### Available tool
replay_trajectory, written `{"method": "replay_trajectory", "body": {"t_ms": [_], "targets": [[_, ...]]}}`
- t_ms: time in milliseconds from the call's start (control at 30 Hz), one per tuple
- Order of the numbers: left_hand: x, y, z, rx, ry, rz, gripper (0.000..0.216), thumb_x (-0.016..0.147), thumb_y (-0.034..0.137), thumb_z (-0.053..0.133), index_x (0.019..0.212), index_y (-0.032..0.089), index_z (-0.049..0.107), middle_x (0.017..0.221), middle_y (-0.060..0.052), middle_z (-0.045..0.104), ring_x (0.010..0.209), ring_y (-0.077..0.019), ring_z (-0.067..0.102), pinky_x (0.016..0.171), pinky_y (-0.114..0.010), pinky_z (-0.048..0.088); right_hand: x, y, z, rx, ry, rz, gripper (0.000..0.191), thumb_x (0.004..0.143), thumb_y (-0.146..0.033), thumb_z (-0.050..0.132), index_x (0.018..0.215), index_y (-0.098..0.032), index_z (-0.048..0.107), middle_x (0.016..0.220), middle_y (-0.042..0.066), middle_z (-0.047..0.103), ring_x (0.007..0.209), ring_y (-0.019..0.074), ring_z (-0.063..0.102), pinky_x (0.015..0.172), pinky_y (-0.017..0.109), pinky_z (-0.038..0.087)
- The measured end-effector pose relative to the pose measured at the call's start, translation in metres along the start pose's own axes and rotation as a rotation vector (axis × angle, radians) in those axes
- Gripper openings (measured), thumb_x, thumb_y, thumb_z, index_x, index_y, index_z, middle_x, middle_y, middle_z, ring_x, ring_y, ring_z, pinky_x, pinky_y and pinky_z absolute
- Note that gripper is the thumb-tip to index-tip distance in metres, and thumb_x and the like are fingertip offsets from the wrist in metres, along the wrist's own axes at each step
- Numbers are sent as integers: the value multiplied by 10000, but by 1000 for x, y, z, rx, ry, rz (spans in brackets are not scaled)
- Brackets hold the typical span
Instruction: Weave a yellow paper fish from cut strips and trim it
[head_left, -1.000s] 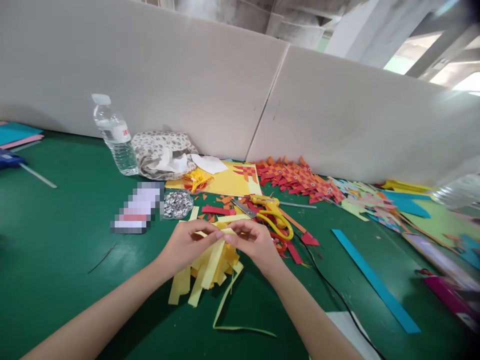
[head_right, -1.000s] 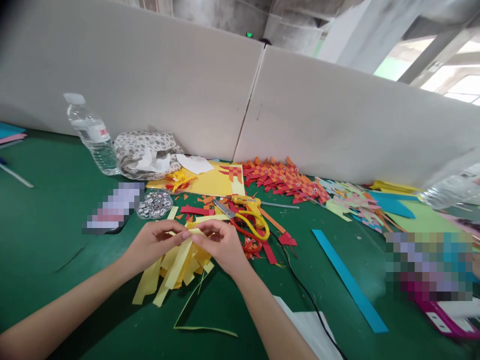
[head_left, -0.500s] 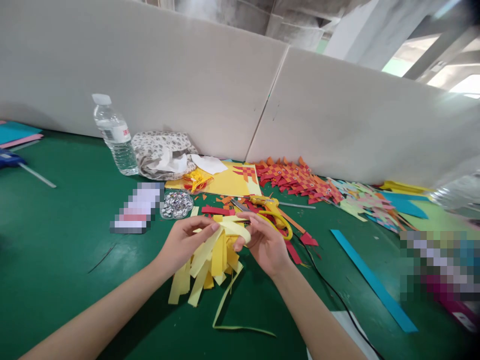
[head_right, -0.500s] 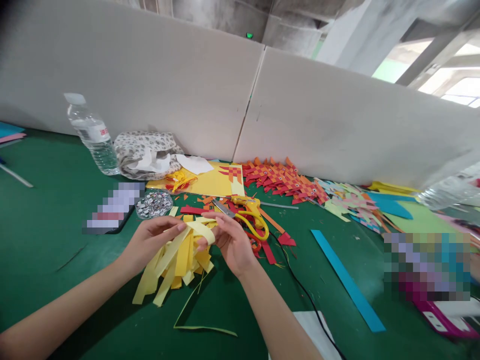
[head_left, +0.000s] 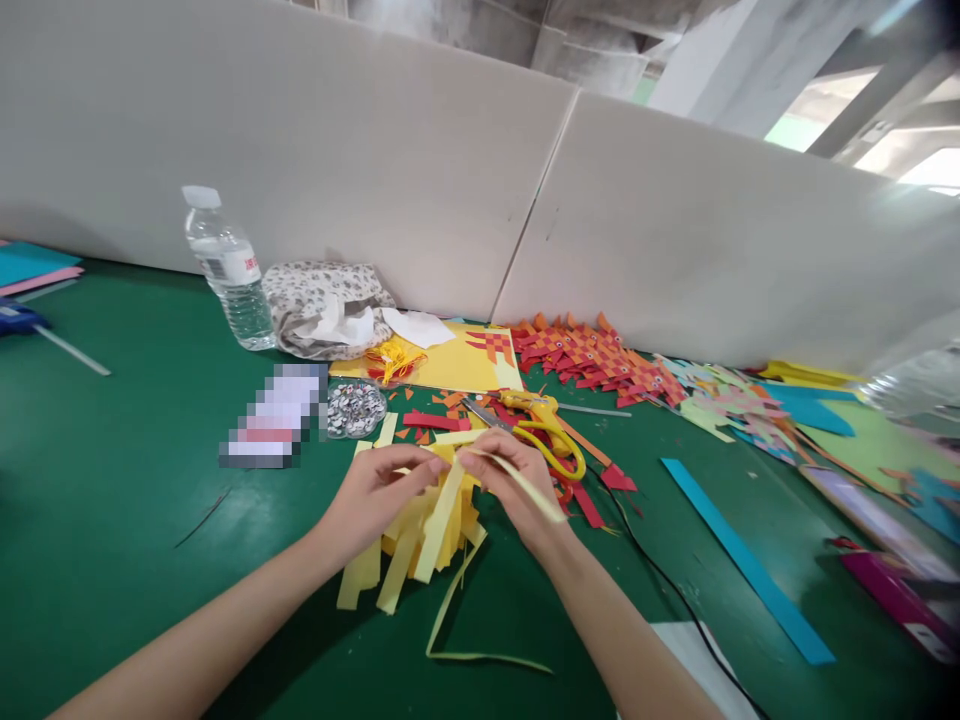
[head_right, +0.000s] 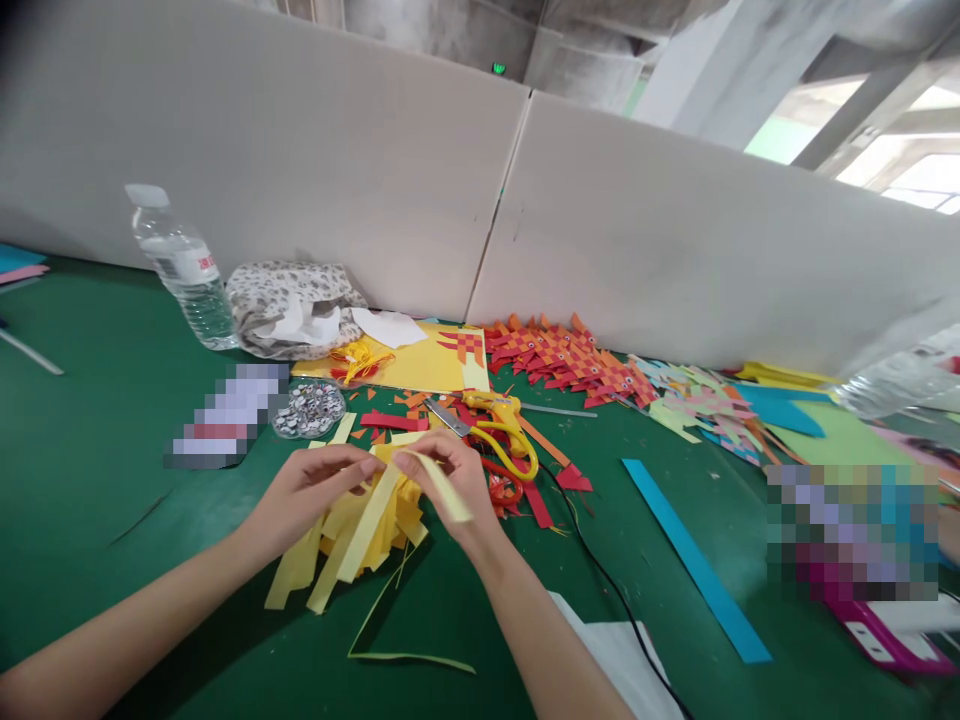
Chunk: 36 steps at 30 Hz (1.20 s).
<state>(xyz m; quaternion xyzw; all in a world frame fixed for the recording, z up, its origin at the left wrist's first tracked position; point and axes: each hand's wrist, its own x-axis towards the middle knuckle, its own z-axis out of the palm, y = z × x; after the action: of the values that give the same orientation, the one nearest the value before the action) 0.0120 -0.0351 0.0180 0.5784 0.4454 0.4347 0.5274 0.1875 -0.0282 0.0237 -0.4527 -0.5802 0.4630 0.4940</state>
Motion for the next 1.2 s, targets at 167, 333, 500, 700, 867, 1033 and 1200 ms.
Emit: {"method": "replay_trajectory", "body": {"t_ms": [167, 333, 500, 700, 867, 1033, 1200], "targets": [[5, -4, -5, -141, 121, -57, 255, 768, 413, 585, 771, 192, 712, 845, -63, 707, 751, -176, 613, 651, -275, 510, 3, 6, -8, 159, 56, 88, 189, 673, -360, 713, 700, -180, 660, 581, -23, 559, 484, 78, 470, 493, 223, 421], [9, -6, -5, -104, 133, -61, 247, 656, 299, 713, 872, 192, 661, 779, -28, 676, 727, -149, 616, 627, -240, 497, 1, 5, -3, 195, -79, 199, 226, 622, -351, 749, 704, -153, 678, 546, -27, 576, 447, 70, 491, 472, 217, 432], [10, -6, -6, -190, 134, -79, 493, 676, 291, 698, 1131, 225, 518, 678, 35, 599, 609, -102, 569, 561, -208, 478, 0, 5, 0, 166, -73, 206, 224, 614, -338, 752, 750, -165, 714, 616, -7, 629, 483, 77, 516, 505, 226, 449], [9, -4, -6, -126, 70, -69, 412, 753, 335, 604, 1157, 270, 551, 712, 33, 552, 639, -112, 571, 567, -218, 481, 1, 9, 0, 189, -70, 208, 235, 585, -314, 769, 766, -174, 716, 639, 5, 655, 543, 110, 563, 545, 255, 479], [6, -2, -3, 42, -17, -32, 177, 777, 300, 554, 881, 250, 688, 829, -25, 658, 708, -152, 609, 588, -247, 490, -1, 7, 2, 206, -37, 191, 259, 567, -254, 782, 770, -190, 635, 675, -17, 653, 599, 110, 589, 599, 245, 484], [5, -2, -1, 207, -30, 42, 158, 764, 331, 583, 793, 234, 704, 867, -50, 689, 802, -191, 616, 594, -256, 484, -2, 1, 2, 82, -38, 198, 323, 592, -242, 769, 851, -193, 583, 694, -24, 637, 634, 108, 600, 634, 235, 473], [4, -5, -2, 371, -16, 209, 169, 799, 302, 543, 749, 223, 683, 779, -45, 659, 710, -161, 595, 544, -231, 467, -2, 4, 3, 58, -41, 194, 376, 555, -205, 782, 861, -187, 566, 688, -14, 642, 623, 113, 601, 626, 235, 473]]}}
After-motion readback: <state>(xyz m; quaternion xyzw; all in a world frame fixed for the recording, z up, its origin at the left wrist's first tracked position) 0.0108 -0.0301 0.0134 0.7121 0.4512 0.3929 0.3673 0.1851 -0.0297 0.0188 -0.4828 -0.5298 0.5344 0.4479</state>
